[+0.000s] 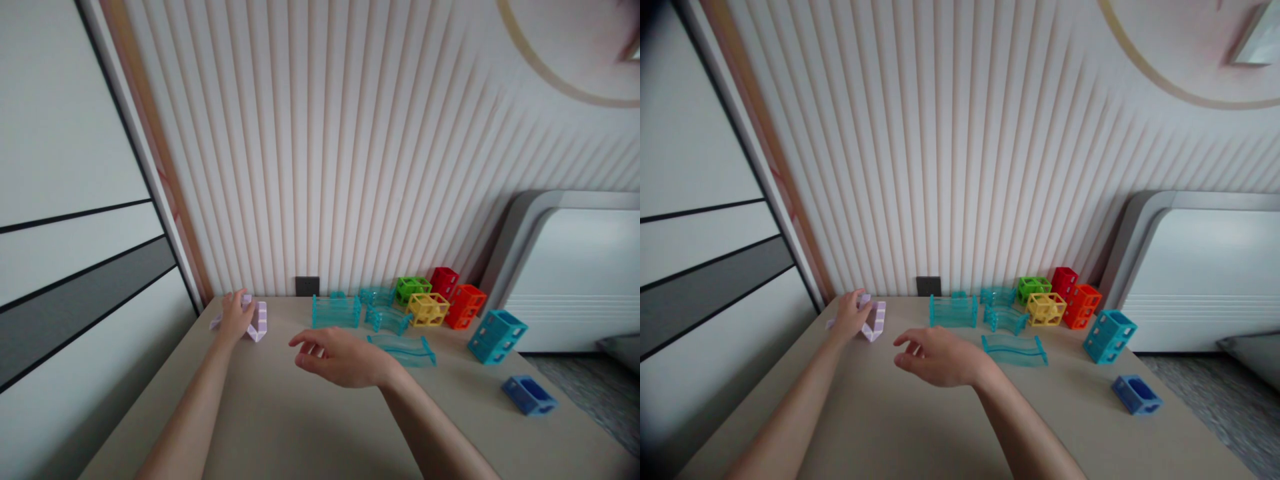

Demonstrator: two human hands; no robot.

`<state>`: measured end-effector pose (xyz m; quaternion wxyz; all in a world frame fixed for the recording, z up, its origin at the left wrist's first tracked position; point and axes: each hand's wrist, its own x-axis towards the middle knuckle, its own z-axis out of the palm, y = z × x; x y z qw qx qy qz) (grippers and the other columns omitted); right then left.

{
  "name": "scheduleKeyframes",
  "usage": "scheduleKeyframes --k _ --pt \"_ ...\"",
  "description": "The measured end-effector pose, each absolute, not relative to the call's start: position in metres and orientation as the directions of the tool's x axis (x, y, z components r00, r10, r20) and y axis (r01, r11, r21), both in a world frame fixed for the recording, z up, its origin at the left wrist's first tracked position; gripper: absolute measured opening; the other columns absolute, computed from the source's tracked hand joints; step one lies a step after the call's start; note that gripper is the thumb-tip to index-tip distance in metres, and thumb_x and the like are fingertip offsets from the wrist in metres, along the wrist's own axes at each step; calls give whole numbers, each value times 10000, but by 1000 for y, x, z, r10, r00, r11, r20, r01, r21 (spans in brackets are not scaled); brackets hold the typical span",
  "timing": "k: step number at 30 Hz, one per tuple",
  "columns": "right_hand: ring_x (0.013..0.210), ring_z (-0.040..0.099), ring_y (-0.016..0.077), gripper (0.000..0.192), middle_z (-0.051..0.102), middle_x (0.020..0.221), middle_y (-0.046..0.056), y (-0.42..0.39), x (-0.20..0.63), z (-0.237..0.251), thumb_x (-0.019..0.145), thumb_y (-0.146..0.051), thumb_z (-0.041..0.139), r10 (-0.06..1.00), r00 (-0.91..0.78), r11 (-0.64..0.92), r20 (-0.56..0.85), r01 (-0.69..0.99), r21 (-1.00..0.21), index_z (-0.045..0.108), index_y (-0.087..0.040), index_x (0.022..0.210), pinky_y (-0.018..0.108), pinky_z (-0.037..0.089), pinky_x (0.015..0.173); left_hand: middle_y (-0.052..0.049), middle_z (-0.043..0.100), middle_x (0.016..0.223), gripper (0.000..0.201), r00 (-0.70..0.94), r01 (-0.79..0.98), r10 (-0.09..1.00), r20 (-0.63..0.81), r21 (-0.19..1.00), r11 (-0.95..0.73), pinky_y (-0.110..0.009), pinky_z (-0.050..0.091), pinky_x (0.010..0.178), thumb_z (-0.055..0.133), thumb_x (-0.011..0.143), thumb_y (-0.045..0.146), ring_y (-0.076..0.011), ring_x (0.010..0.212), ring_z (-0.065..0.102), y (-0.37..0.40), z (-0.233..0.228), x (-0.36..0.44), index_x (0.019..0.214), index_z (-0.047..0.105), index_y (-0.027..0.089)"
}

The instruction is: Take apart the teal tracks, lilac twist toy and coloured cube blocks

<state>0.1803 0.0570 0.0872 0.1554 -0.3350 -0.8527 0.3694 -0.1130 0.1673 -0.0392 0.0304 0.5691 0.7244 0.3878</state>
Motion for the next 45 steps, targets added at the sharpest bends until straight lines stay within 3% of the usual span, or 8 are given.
scheduleKeyframes --k 11,15,18,23,26,31,35,45 --pt "888 732 197 361 780 1013 56 46 184 89 953 -389 575 667 -741 601 72 479 -640 647 -250 1278 268 516 765 -168 612 1262 280 -250 778 857 450 621 -100 -514 340 1148 521 816 294 -352 1411 379 165 -17 -105 1032 645 168" --pt "899 724 211 285 774 1007 50 39 210 79 986 -340 510 825 -515 544 230 616 -570 681 -255 1198 300 518 788 -135 603 1292 334 -156 740 831 534 620 -260 -398 520 983 435 892 387 -277 1227 575 152 24 -87 1056 642 182" --pt "1072 679 257 293 734 1145 99 40 259 61 993 -309 468 880 -256 439 400 762 -476 679 -207 1170 373 504 926 -96 705 1076 330 21 696 841 540 596 -400 -345 561 840 443 933 439 -246 985 679 129 41 -62 1037 648 203" --pt "1067 663 306 325 719 1137 147 47 359 29 989 -288 417 833 63 111 549 955 -277 658 -161 1167 438 516 920 -52 723 857 241 489 680 745 453 337 -651 -305 535 754 467 949 299 -216 811 698 81 17 -28 901 699 259" --pt "1042 664 311 340 716 1130 168 61 391 21 967 -205 415 852 24 29 522 995 -94 641 -126 1209 440 519 912 -39 713 766 200 551 609 686 475 334 -720 -263 528 680 508 928 257 -193 730 698 60 -13 -17 895 705 272" --pt "1306 517 324 492 532 1452 190 106 406 18 893 -70 478 931 -93 33 353 984 173 551 -124 1377 447 444 1039 -20 719 711 207 554 601 635 539 268 -753 -237 517 623 488 945 207 -171 650 701 41 -44 -6 920 683 271" --pt "1368 471 313 610 522 1475 168 143 417 20 816 -3 559 955 -149 96 256 973 208 537 -155 1407 447 389 1095 -1 729 720 199 575 596 604 553 223 -771 -214 511 612 464 962 194 -150 624 705 36 -51 -6 952 656 244" --pt "1084 690 283 364 732 1153 142 164 430 46 807 -125 726 982 -146 117 124 970 213 691 -195 1163 348 499 865 20 662 632 238 531 583 703 474 397 -708 -202 473 579 422 995 257 -128 551 649 34 -53 -11 906 639 218"
